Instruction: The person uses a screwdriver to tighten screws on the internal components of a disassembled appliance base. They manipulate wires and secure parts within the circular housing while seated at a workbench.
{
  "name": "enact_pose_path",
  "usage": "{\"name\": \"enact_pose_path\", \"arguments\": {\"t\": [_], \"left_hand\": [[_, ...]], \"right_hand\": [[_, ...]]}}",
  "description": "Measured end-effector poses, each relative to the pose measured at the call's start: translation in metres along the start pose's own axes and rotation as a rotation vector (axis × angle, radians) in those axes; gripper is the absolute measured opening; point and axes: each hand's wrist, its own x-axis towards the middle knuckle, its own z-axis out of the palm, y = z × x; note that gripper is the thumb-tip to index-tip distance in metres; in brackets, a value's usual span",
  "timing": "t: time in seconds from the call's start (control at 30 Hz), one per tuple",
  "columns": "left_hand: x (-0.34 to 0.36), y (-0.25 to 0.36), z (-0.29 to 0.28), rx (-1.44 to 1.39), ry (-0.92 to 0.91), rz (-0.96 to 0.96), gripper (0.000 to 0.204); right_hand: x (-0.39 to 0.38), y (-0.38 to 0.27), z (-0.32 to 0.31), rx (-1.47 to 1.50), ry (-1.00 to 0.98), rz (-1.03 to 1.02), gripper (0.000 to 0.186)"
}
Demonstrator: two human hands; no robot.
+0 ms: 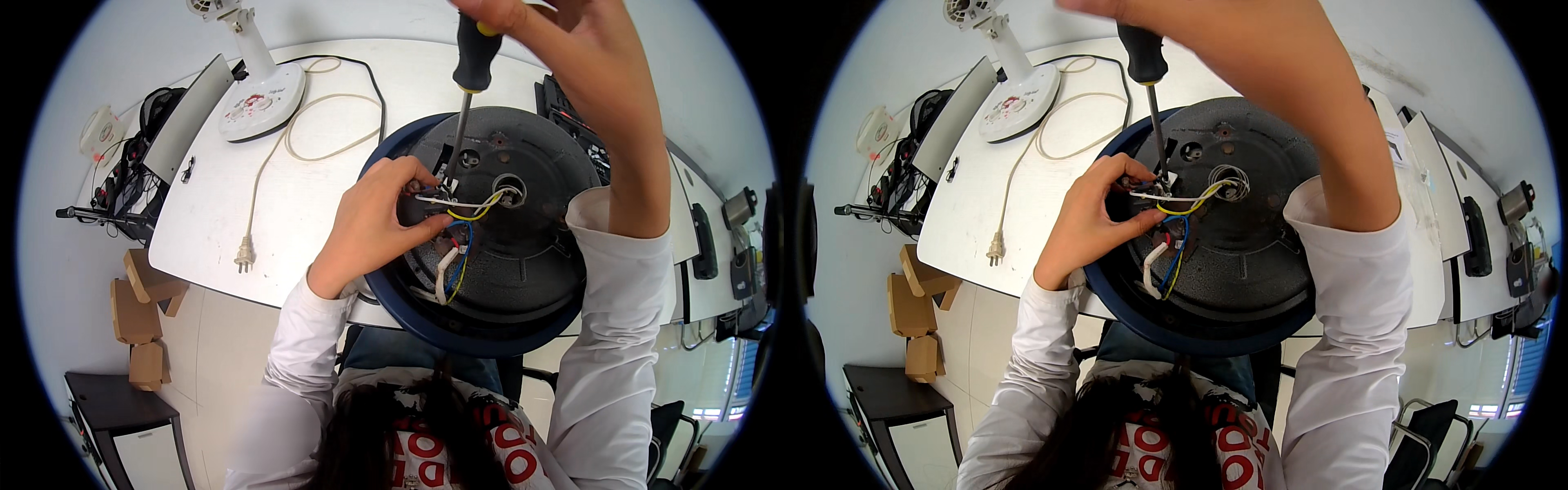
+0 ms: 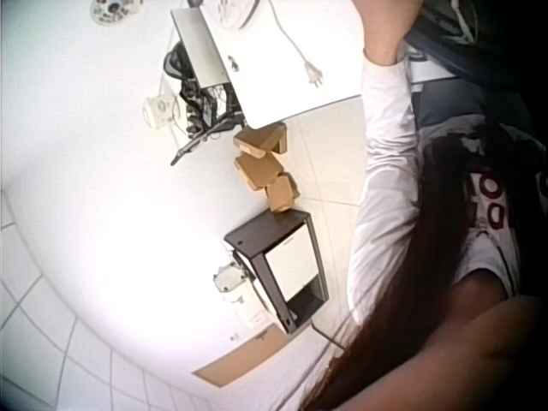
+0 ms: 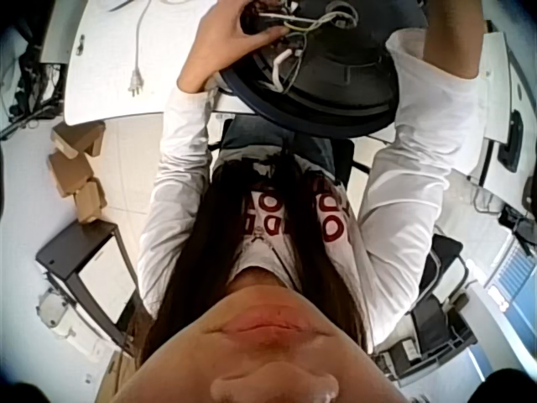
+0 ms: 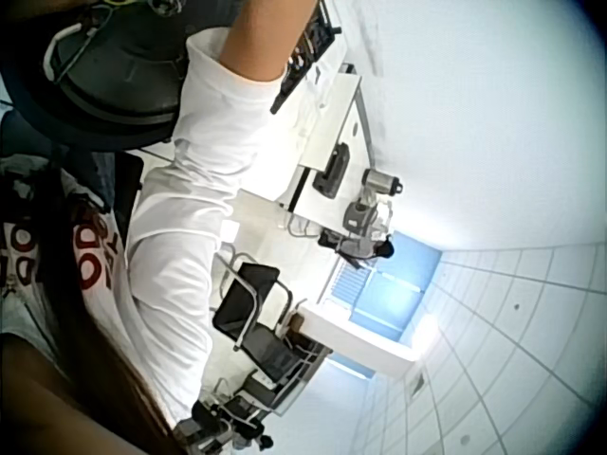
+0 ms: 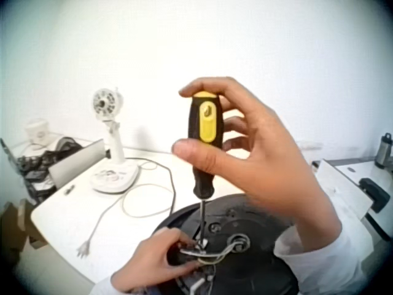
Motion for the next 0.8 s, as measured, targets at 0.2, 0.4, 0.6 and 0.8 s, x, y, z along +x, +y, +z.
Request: {"name": "enact_pose_path", "arguments": {"t": [0.2,0.4,0.6,0.8], "left_hand": [[0.002,-0.004,0.003,0.003,0.009,0.034,0.037],[0.001,-0.002,0.001,0.008,0.018,0.034,0.037],[0.003,0.002,0.001,-0.021,-0.021,-0.017,0.035],[0.001,0.002,0.000,-0.017,-0.014,-0.024,0.035]], "right_hand": [[0.001,-0.013,0.003,-0.075,0.048,-0.003,0.039],[0.002,-0.002,-0.004,0.064,-0.002,0.097,0.040],[0.003,-0.011,0.003,0.098,0.118,-0.011,0.041],[0.004,-0.004,-0.007,-0.003,0.054,0.144,0.046]]}}
